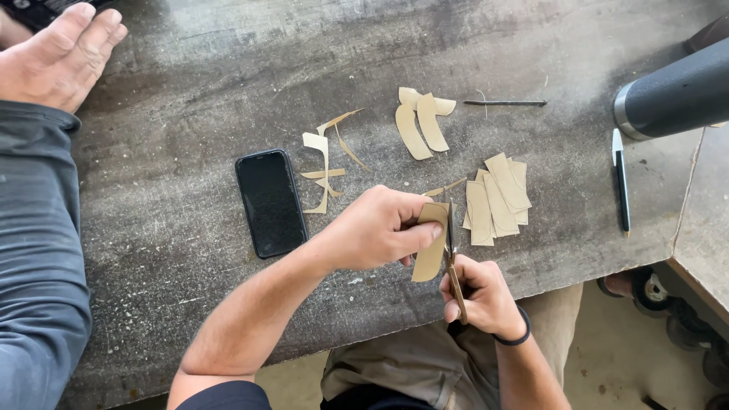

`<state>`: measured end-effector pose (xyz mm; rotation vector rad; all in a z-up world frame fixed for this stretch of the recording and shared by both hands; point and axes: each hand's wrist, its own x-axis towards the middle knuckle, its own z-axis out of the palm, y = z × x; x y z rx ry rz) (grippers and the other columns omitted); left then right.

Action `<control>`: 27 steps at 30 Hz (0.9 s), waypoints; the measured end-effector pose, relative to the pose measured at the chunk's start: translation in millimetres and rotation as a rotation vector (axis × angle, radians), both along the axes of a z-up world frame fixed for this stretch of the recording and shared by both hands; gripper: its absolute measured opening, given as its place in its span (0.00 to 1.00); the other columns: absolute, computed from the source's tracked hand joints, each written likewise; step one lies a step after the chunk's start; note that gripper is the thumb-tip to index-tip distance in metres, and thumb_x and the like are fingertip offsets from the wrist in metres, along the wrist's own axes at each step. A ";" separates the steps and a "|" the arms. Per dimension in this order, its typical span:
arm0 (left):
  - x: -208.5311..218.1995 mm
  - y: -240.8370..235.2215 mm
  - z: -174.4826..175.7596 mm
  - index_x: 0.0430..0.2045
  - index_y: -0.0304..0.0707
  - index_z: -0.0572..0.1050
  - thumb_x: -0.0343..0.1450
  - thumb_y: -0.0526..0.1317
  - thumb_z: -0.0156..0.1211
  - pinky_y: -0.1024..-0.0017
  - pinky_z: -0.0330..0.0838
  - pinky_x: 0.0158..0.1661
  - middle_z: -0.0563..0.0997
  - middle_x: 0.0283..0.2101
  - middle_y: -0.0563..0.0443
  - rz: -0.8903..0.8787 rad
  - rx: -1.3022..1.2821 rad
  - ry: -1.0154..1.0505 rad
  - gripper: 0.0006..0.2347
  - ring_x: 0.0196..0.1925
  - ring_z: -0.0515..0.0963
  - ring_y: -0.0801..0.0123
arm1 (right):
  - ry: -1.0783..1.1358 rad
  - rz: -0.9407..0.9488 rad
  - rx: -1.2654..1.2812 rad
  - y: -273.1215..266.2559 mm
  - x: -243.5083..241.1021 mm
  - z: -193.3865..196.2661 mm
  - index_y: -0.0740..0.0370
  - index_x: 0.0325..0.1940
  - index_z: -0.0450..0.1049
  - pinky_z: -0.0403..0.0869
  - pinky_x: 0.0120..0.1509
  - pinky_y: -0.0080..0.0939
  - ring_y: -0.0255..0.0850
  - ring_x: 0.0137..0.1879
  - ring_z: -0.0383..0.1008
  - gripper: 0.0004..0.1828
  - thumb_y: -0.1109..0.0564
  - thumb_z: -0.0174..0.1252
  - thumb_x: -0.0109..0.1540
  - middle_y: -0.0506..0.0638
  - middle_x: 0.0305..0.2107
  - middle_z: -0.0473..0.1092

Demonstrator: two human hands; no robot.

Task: Cutting cardboard strips into specific shapes using scissors on a workbench

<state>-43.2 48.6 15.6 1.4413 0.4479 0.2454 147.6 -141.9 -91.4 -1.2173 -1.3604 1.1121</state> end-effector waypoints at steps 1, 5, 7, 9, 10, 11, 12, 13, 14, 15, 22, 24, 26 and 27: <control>-1.0 0.7 -1.9 0.34 0.31 0.82 0.71 0.31 0.55 0.78 0.77 0.22 0.82 0.23 0.43 0.002 0.000 -0.001 0.07 0.21 0.79 0.73 | -0.001 0.002 0.000 0.9 -0.9 2.0 0.59 0.28 0.77 0.68 0.20 0.28 0.29 0.16 0.67 0.29 0.30 0.72 0.49 0.42 0.11 0.72; -5.4 2.8 -6.1 0.32 0.31 0.82 0.71 0.31 0.56 0.78 0.77 0.22 0.82 0.22 0.44 -0.018 0.000 0.018 0.06 0.21 0.79 0.73 | -0.013 0.011 -0.001 1.6 -2.2 2.6 0.59 0.27 0.77 0.66 0.20 0.28 0.29 0.15 0.66 0.29 0.30 0.72 0.49 0.42 0.11 0.71; -6.2 3.9 -5.7 0.31 0.31 0.82 0.70 0.31 0.56 0.77 0.78 0.22 0.81 0.22 0.44 -0.023 -0.005 0.022 0.06 0.21 0.79 0.73 | -0.015 0.010 0.000 0.8 -1.6 0.5 0.58 0.27 0.77 0.66 0.19 0.28 0.29 0.15 0.66 0.29 0.30 0.72 0.49 0.41 0.11 0.71; -5.7 5.1 -4.6 0.31 0.30 0.82 0.70 0.31 0.56 0.77 0.80 0.23 0.81 0.22 0.43 -0.034 -0.021 0.020 0.06 0.23 0.78 0.74 | -0.022 0.011 -0.002 0.3 -1.0 -0.4 0.59 0.27 0.76 0.66 0.19 0.28 0.29 0.15 0.66 0.29 0.30 0.71 0.50 0.41 0.10 0.70; -6.5 5.4 -2.6 0.31 0.30 0.82 0.70 0.31 0.56 0.77 0.80 0.23 0.81 0.22 0.43 -0.033 -0.021 0.020 0.06 0.23 0.78 0.74 | -0.023 0.012 -0.002 -0.1 -0.9 -0.8 0.59 0.27 0.76 0.66 0.19 0.28 0.29 0.15 0.66 0.29 0.30 0.71 0.50 0.41 0.10 0.70; -7.1 5.9 -0.5 0.28 0.31 0.81 0.70 0.31 0.56 0.78 0.77 0.21 0.80 0.21 0.45 -0.036 0.001 0.020 0.06 0.21 0.78 0.74 | -0.013 0.015 -0.005 -0.5 -0.7 -1.0 0.59 0.27 0.77 0.65 0.20 0.28 0.28 0.15 0.66 0.29 0.30 0.72 0.49 0.41 0.10 0.70; -7.6 6.4 1.6 0.26 0.31 0.81 0.69 0.31 0.55 0.78 0.74 0.20 0.79 0.19 0.47 -0.039 0.022 0.020 0.06 0.20 0.77 0.75 | -0.004 0.017 -0.009 -1.0 -0.6 -1.2 0.59 0.27 0.77 0.65 0.20 0.28 0.28 0.15 0.65 0.29 0.30 0.72 0.49 0.41 0.10 0.70; -7.4 7.8 -1.0 0.26 0.31 0.81 0.69 0.31 0.55 0.78 0.74 0.20 0.79 0.19 0.47 -0.039 0.022 0.019 0.06 0.20 0.77 0.75 | -0.005 0.018 -0.008 0.0 -0.9 0.5 0.59 0.27 0.77 0.65 0.20 0.28 0.28 0.15 0.65 0.29 0.30 0.72 0.49 0.41 0.10 0.70; -7.2 9.3 -3.7 0.25 0.32 0.81 0.69 0.31 0.55 0.78 0.74 0.20 0.79 0.19 0.46 -0.044 0.034 0.019 0.06 0.19 0.77 0.75 | -0.006 0.023 -0.002 1.0 -1.3 2.2 0.59 0.27 0.77 0.65 0.20 0.28 0.28 0.15 0.65 0.29 0.31 0.72 0.49 0.41 0.10 0.70; -7.4 10.0 -6.6 0.24 0.32 0.81 0.69 0.31 0.55 0.78 0.74 0.20 0.79 0.18 0.46 -0.050 0.043 0.020 0.07 0.19 0.76 0.74 | -0.007 0.030 0.003 1.1 -2.0 3.8 0.58 0.27 0.77 0.65 0.19 0.28 0.28 0.15 0.65 0.29 0.31 0.71 0.49 0.42 0.10 0.70; -7.7 9.1 6.0 0.13 0.46 0.66 0.65 0.36 0.52 0.74 0.56 0.24 0.63 0.16 0.64 -0.115 0.296 0.118 0.08 0.21 0.59 0.80 | -0.224 0.028 -0.091 -4.7 -3.8 10.3 0.53 0.26 0.70 0.59 0.25 0.33 0.28 0.21 0.59 0.32 0.22 0.60 0.51 0.38 0.15 0.67; -8.8 9.4 10.4 0.12 0.46 0.65 0.64 0.35 0.51 0.76 0.55 0.24 0.61 0.16 0.65 -0.116 0.252 0.093 0.08 0.21 0.58 0.81 | -0.196 0.038 -0.093 -5.5 -2.7 8.0 0.53 0.26 0.70 0.59 0.25 0.33 0.28 0.21 0.59 0.32 0.23 0.62 0.51 0.39 0.15 0.68; -9.8 9.9 11.2 0.12 0.47 0.65 0.63 0.34 0.51 0.76 0.54 0.24 0.61 0.16 0.65 -0.118 0.252 0.101 0.08 0.21 0.57 0.81 | -0.194 0.048 -0.095 -5.9 -0.7 5.9 0.53 0.27 0.70 0.59 0.24 0.32 0.28 0.21 0.59 0.31 0.24 0.63 0.51 0.39 0.15 0.68; -10.3 9.9 11.4 0.11 0.47 0.64 0.62 0.34 0.50 0.76 0.53 0.24 0.60 0.16 0.65 -0.120 0.251 0.110 0.08 0.22 0.56 0.81 | -0.192 0.057 -0.098 -6.4 0.2 4.9 0.53 0.27 0.71 0.59 0.24 0.32 0.28 0.21 0.59 0.31 0.24 0.64 0.50 0.39 0.15 0.68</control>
